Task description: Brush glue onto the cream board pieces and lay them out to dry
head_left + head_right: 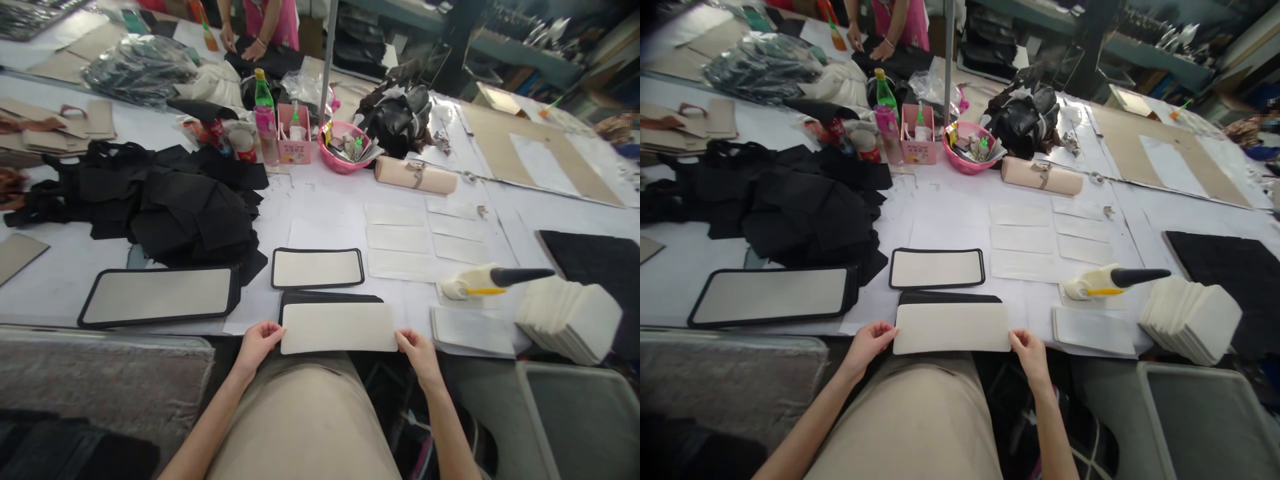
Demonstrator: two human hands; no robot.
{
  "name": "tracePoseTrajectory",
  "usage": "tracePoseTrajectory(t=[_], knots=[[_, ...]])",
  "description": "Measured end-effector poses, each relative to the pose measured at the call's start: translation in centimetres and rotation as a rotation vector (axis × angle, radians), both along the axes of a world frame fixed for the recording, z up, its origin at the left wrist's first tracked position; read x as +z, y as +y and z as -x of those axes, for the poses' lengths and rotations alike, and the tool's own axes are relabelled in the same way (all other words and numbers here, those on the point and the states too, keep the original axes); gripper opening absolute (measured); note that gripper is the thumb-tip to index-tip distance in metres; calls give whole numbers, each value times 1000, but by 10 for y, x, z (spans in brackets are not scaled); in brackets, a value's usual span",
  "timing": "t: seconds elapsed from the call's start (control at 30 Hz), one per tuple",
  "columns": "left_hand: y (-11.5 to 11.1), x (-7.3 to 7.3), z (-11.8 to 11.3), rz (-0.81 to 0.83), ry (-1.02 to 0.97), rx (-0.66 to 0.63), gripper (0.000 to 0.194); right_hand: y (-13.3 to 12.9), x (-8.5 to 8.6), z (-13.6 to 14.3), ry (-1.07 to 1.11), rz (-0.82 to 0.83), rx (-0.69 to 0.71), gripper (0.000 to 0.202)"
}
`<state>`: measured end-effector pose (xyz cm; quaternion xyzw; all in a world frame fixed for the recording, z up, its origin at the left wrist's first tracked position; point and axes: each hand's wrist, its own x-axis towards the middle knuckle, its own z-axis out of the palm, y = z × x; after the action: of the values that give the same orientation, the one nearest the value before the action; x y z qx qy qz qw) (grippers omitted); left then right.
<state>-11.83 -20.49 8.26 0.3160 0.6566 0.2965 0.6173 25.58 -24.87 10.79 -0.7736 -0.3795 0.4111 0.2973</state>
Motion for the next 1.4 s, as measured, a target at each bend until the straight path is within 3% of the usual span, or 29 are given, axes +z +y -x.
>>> tracePoseTrajectory(t=[0.13, 0.53, 1.4], knots=[[6, -3, -1, -28, 31, -11, 37, -4, -14, -2, -190, 15, 26, 35], [9, -14, 14, -43, 161, -73, 48, 1, -16, 24, -460, 64, 77, 25], [15, -25, 1, -14, 159, -25, 44, 10, -30, 20, -614, 226, 136, 22]])
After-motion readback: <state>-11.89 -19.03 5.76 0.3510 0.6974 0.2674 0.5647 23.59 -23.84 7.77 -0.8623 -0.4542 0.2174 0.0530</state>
